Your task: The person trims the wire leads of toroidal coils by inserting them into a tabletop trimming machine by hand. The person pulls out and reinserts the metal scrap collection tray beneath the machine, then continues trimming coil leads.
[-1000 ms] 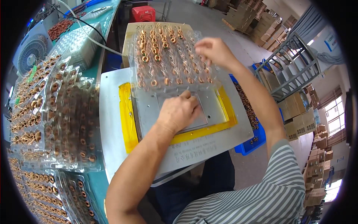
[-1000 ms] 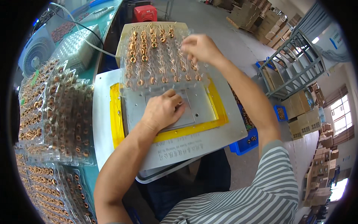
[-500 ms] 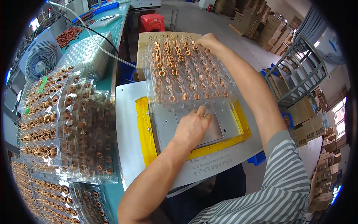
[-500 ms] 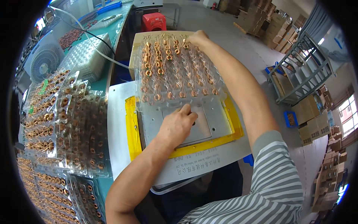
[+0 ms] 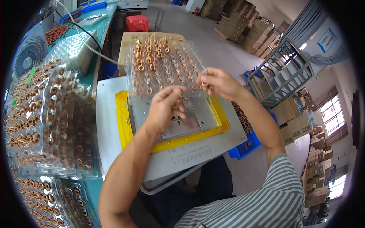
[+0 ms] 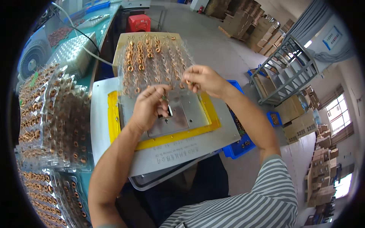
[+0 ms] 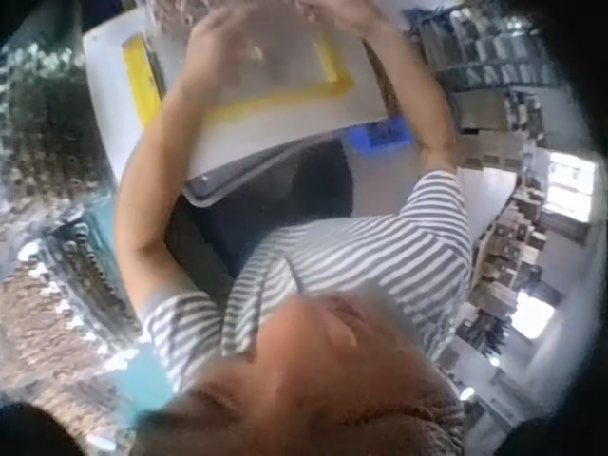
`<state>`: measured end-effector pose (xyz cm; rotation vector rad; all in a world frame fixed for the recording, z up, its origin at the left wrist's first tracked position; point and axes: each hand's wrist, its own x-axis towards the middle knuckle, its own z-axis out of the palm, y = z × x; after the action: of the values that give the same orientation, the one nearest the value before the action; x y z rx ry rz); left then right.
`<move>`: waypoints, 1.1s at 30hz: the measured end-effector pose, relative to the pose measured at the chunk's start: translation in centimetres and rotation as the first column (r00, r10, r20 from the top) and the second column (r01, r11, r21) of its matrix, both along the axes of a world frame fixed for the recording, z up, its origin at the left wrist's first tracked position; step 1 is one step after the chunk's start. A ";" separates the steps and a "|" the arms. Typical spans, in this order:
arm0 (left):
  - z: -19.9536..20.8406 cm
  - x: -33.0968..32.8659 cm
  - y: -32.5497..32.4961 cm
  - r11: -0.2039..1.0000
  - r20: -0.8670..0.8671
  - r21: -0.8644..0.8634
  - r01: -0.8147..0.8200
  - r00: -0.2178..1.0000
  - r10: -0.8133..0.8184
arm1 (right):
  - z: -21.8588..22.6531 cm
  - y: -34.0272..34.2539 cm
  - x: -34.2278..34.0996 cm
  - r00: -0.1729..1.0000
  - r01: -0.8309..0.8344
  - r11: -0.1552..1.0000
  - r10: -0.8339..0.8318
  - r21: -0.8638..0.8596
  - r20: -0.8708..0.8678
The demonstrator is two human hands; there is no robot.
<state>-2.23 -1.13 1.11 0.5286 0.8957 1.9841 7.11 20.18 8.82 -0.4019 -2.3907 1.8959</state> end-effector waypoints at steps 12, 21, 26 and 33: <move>-1.7 -0.9 0.1 0.926 -0.946 0.039 -0.377 0.284 0.155 | -1.3 -5.2 1.8 0.943 -0.101 0.975 0.029 0.200 0.332; -2.6 -1.5 0.1 0.949 -0.992 -0.038 -0.314 0.128 0.003 | -3.2 -5.3 1.3 0.972 -0.077 0.997 0.071 0.018 0.224; -2.5 -1.7 0.1 0.933 -0.990 -0.074 -0.352 0.137 -0.027 | -4.0 -5.2 1.5 0.990 -0.141 0.926 0.130 0.351 0.056; -1.2 -2.1 -0.6 0.851 -0.970 0.033 -0.524 0.189 0.154 | -4.8 -5.6 0.4 0.996 -0.092 0.941 0.089 0.327 0.025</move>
<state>-4.34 -1.72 -0.08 1.5625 2.2530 1.6593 7.52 14.54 4.03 -0.2812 -2.7074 1.4833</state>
